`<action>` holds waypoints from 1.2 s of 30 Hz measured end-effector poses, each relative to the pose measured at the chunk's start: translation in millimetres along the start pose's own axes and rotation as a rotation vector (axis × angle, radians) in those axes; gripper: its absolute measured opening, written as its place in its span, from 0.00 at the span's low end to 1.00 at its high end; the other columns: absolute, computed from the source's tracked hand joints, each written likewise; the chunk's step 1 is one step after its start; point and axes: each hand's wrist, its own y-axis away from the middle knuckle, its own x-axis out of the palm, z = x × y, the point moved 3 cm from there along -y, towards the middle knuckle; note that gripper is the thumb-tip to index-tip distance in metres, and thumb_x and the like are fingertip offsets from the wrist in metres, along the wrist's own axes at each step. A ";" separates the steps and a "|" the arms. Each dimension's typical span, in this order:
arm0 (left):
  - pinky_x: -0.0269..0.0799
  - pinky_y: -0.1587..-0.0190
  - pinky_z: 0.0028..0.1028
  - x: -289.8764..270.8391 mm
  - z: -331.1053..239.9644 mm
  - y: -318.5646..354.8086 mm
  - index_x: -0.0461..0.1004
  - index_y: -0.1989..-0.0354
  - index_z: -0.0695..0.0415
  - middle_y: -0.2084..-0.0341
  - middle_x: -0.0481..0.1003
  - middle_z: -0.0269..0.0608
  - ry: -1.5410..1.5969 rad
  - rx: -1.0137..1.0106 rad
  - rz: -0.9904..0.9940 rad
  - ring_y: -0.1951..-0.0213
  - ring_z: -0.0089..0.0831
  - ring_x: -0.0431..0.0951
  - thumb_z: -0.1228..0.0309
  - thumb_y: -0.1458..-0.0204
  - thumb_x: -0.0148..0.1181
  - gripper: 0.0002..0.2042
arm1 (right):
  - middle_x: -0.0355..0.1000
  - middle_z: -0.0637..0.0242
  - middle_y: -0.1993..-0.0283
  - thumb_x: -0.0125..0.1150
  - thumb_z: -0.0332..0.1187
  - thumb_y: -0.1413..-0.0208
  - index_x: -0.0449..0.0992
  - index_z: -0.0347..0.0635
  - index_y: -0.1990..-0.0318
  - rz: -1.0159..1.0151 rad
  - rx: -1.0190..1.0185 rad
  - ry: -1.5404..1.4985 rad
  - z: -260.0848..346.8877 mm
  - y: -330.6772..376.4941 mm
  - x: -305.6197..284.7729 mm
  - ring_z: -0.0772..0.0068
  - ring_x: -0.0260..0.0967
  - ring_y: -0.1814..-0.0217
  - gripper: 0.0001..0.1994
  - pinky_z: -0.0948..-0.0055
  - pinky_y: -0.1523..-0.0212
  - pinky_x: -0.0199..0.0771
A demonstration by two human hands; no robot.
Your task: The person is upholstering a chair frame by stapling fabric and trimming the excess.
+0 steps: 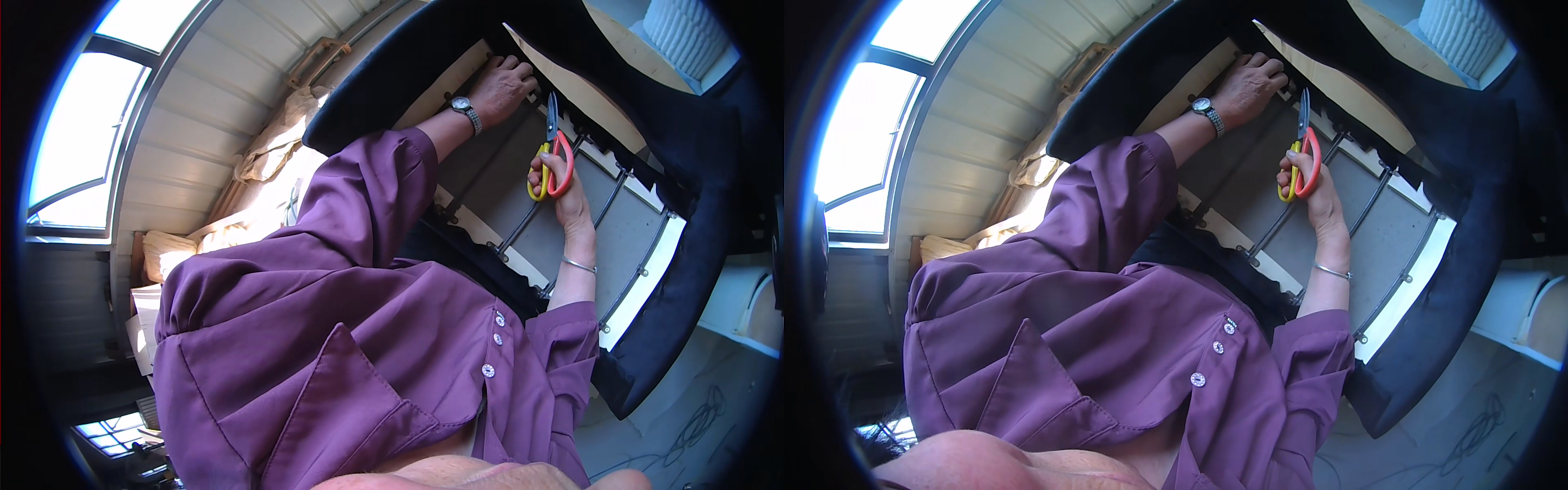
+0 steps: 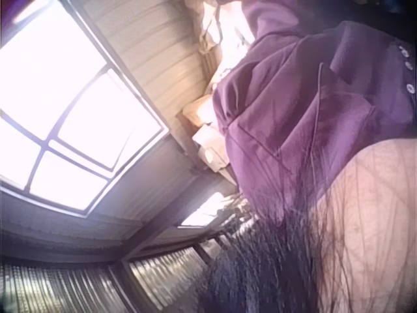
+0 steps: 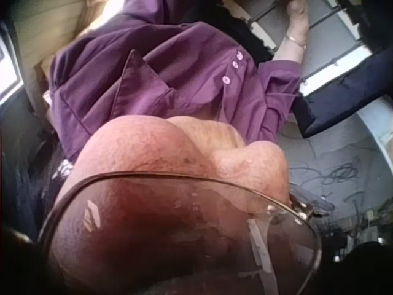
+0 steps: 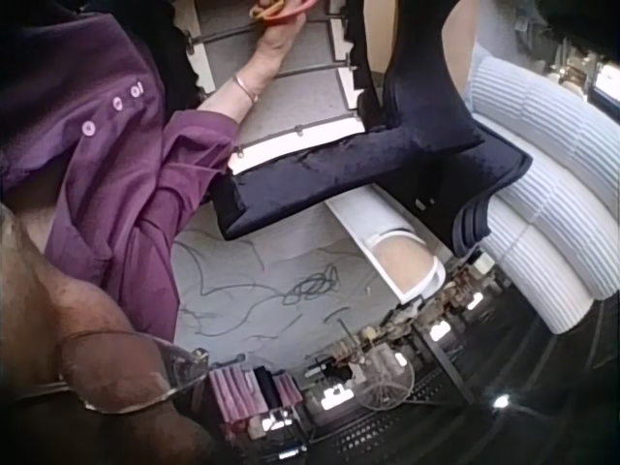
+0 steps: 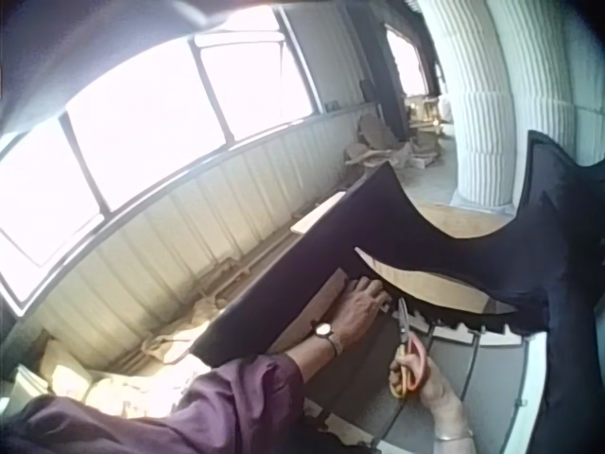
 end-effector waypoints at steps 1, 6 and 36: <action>0.65 0.45 0.35 -0.9 0.0 0.4 0.79 0.55 0.51 0.55 0.74 0.36 0.001 -0.002 0.001 0.49 0.34 0.71 0.75 0.48 0.57 0.12 | 0.71 0.67 0.73 0.59 0.50 0.40 0.74 0.36 0.61 0.001 0.002 0.001 2.6 2.9 3.0 0.79 0.69 0.72 0.21 0.80 0.68 0.70; 0.66 0.46 0.36 4.2 0.2 -5.5 0.78 0.54 0.50 0.57 0.73 0.38 -0.007 -0.031 0.043 0.50 0.35 0.71 0.75 0.49 0.57 0.13 | 0.70 0.68 0.73 0.56 0.50 0.39 0.74 0.37 0.61 -0.063 -0.055 0.188 33.1 48.6 20.2 0.80 0.66 0.74 0.21 0.80 0.70 0.67; 0.69 0.56 0.37 -87.7 -133.6 87.8 0.73 0.69 0.54 0.72 0.73 0.37 0.518 0.187 0.341 0.63 0.36 0.77 0.71 0.49 0.60 0.03 | 0.75 0.56 0.49 0.60 0.37 0.35 0.69 0.33 0.38 -0.806 0.074 0.826 -260.5 358.1 -317.1 0.62 0.74 0.48 0.23 0.65 0.35 0.66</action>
